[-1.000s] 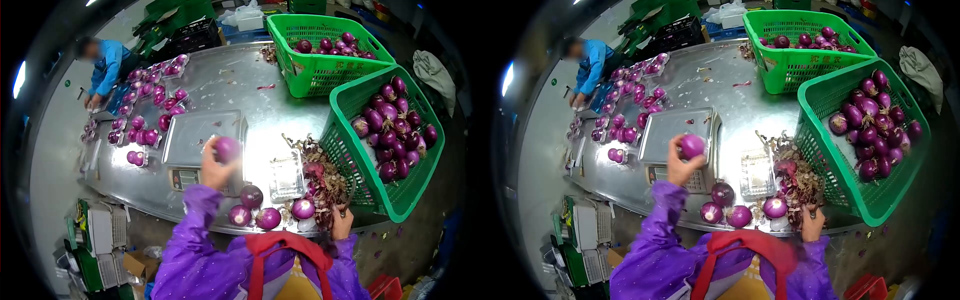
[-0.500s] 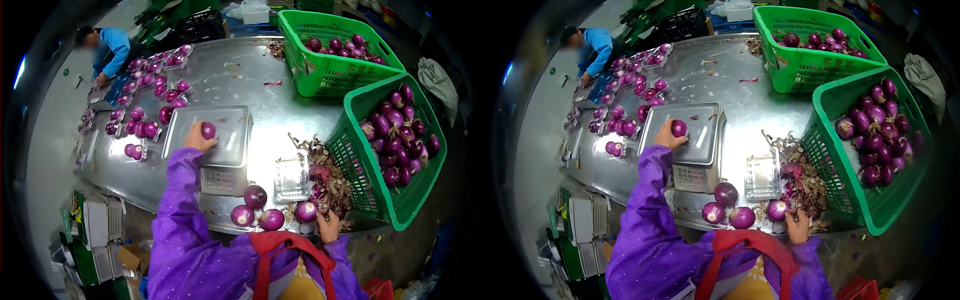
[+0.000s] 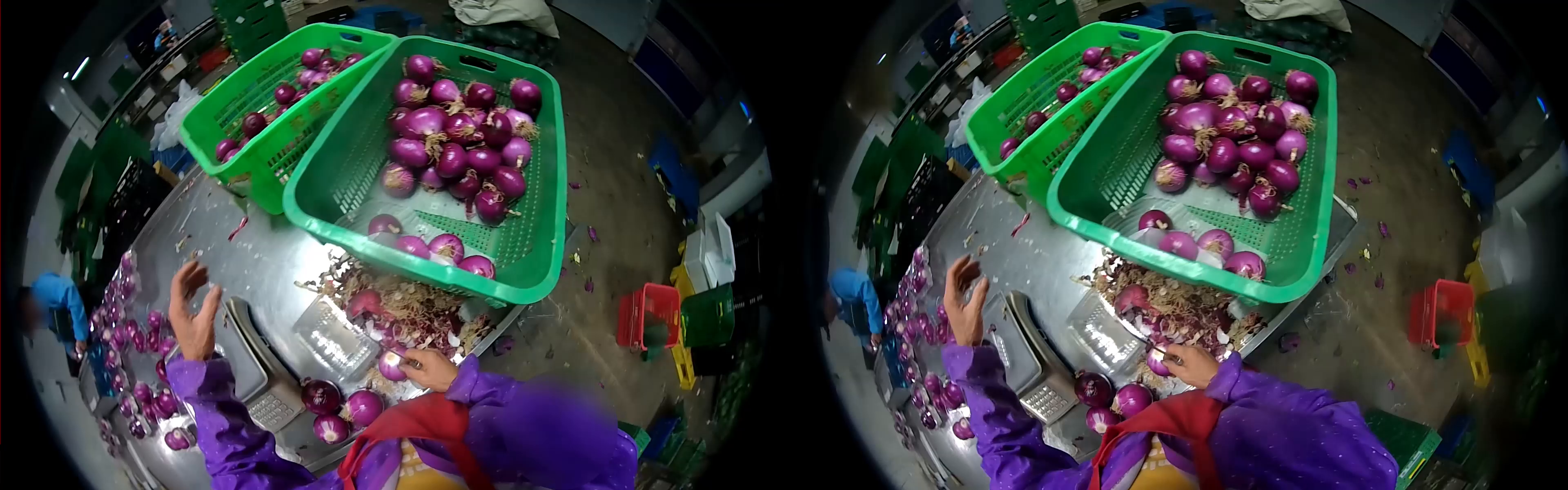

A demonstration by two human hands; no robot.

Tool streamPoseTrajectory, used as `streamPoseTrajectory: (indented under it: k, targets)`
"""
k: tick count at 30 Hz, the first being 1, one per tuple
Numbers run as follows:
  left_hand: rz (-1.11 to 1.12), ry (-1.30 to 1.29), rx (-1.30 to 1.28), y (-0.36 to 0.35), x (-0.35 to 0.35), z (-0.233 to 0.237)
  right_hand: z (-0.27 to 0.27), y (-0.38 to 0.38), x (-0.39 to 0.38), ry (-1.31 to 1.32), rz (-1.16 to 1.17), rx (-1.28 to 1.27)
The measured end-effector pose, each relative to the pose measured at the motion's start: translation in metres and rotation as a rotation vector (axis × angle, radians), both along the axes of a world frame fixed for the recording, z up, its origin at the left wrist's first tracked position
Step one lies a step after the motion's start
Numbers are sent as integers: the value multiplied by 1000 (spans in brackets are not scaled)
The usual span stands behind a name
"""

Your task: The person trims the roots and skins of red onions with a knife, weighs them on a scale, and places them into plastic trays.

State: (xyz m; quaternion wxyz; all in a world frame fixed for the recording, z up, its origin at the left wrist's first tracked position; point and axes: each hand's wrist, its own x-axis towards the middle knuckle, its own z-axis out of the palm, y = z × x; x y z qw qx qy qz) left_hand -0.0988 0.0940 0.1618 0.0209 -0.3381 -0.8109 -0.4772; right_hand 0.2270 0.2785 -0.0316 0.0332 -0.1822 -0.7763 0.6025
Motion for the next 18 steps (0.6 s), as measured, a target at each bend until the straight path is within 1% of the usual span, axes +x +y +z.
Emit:
streamPoseTrajectory:
  k: [3,4,5,7,9,10,11,13,14,15,17,18]
  targets:
    - [-370,-37,-45,110,28,33,-7,9,6,72,-24,28]
    - [-476,-5,-123,148,38,38,-7,14,8,36,-5,30]
    - [-583,28,-202,184,49,42,3,20,9,16,13,-18]
    - [-782,36,-388,256,69,37,-1,31,14,74,63,27]
    - [-975,161,-458,322,85,10,-12,38,20,92,95,9]
    - [-994,252,-508,351,95,-10,-5,45,23,57,125,75]
    - [-1008,348,-555,379,106,-26,-10,47,25,129,118,39]
    - [-936,429,-739,423,137,-43,1,59,31,84,158,86]
    - [-892,465,-733,444,149,-62,-1,59,35,101,113,45]
    - [-848,498,-729,463,159,-82,-7,62,36,85,134,24]
    - [-843,596,-787,491,177,-107,-33,63,36,28,199,102]
    - [-844,636,-818,501,187,-112,-22,71,38,-16,219,106]
